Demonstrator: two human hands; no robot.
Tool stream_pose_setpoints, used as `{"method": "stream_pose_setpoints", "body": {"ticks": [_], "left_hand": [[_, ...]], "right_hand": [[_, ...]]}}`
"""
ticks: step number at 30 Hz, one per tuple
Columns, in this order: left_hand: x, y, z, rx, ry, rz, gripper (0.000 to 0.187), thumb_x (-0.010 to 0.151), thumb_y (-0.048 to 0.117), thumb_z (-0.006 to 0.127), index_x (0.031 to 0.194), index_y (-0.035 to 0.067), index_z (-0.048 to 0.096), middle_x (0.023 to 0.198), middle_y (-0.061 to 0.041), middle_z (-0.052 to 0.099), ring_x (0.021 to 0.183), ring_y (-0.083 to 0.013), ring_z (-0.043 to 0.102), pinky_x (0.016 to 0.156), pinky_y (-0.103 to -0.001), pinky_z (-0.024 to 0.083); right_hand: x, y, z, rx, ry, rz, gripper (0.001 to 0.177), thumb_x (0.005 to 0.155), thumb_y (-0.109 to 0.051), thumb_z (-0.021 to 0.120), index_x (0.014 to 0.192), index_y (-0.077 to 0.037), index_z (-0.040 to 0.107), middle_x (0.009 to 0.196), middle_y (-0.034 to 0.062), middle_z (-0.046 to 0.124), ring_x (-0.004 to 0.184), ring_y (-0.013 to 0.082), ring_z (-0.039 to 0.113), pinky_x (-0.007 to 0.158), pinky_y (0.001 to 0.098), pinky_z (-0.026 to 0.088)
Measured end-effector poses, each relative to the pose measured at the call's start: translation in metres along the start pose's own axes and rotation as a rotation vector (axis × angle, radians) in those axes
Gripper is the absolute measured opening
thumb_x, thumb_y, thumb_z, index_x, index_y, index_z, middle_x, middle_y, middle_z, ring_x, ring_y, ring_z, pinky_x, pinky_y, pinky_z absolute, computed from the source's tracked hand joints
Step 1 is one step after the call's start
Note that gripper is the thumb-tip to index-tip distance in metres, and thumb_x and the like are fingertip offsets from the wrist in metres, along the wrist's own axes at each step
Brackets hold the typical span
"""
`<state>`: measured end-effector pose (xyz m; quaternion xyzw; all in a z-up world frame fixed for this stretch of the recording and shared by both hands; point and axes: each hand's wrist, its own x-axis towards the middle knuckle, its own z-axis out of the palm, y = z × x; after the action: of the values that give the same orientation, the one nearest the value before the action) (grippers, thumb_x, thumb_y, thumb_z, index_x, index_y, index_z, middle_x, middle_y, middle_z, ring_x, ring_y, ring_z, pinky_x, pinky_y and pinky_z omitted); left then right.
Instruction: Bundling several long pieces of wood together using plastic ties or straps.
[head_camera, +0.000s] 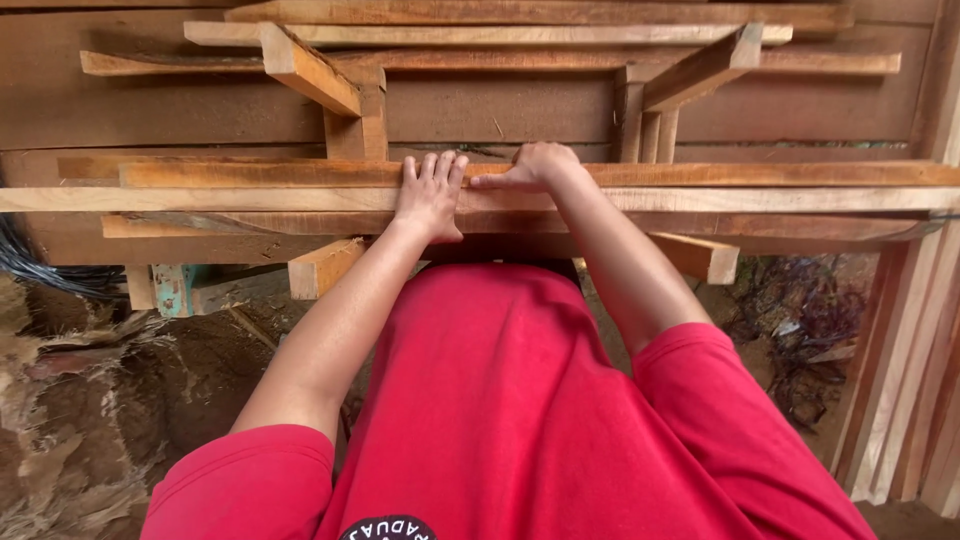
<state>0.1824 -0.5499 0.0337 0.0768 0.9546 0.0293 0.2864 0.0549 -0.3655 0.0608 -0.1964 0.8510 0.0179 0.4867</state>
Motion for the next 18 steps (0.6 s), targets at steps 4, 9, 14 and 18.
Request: {"method": "stream_pose_setpoints", "body": {"ticks": [4, 9, 14, 18], "left_hand": [[-0.009, 0.003, 0.002, -0.014, 0.035, -0.011, 0.136, 0.047, 0.051, 0.092, 0.157, 0.013, 0.022, 0.152, -0.012, 0.036, 0.14, -0.0309, 0.034, 0.114, -0.054, 0.022], [-0.03, 0.004, -0.006, -0.072, 0.172, 0.021, 0.135, 0.053, 0.048, 0.096, 0.161, 0.011, 0.023, 0.157, -0.013, 0.035, 0.146, -0.0315, 0.029, 0.123, -0.054, 0.015], [-0.046, 0.011, -0.023, -0.193, 0.194, 0.021, 0.123, 0.067, 0.052, 0.09, 0.161, 0.005, 0.026, 0.164, -0.017, 0.031, 0.153, -0.0359, 0.021, 0.127, -0.056, 0.008], [-0.071, 0.006, 0.011, -1.08, 0.52, 0.047, 0.012, 0.091, 0.036, 0.081, 0.097, 0.026, 0.078, 0.089, 0.008, 0.074, 0.088, -0.0149, 0.072, 0.081, -0.03, 0.059]], "right_hand": [[-0.017, -0.005, -0.003, -0.008, -0.005, -0.001, 0.114, 0.062, -0.108, 0.04, 0.131, -0.024, 0.071, 0.132, 0.0142, 0.07, 0.13, 0.0351, 0.061, 0.105, 0.0471, 0.05], [-0.024, 0.011, 0.037, 0.012, 0.649, -0.339, 0.066, 0.083, -0.077, 0.066, 0.107, -0.016, 0.078, 0.096, 0.0089, 0.077, 0.094, 0.0325, 0.075, 0.081, 0.0489, 0.056], [-0.046, 0.034, 0.132, 0.367, 1.059, -0.483, 0.039, 0.088, -0.038, 0.081, 0.115, -0.013, 0.068, 0.114, 0.006, 0.061, 0.111, 0.0296, 0.058, 0.098, 0.0448, 0.045], [-0.103, 0.053, 0.187, 1.461, 0.757, -0.033, 0.039, 0.11, -0.03, 0.058, 0.083, -0.005, 0.07, 0.073, 0.0146, 0.071, 0.055, 0.0211, 0.068, 0.056, 0.0265, 0.056]]}}
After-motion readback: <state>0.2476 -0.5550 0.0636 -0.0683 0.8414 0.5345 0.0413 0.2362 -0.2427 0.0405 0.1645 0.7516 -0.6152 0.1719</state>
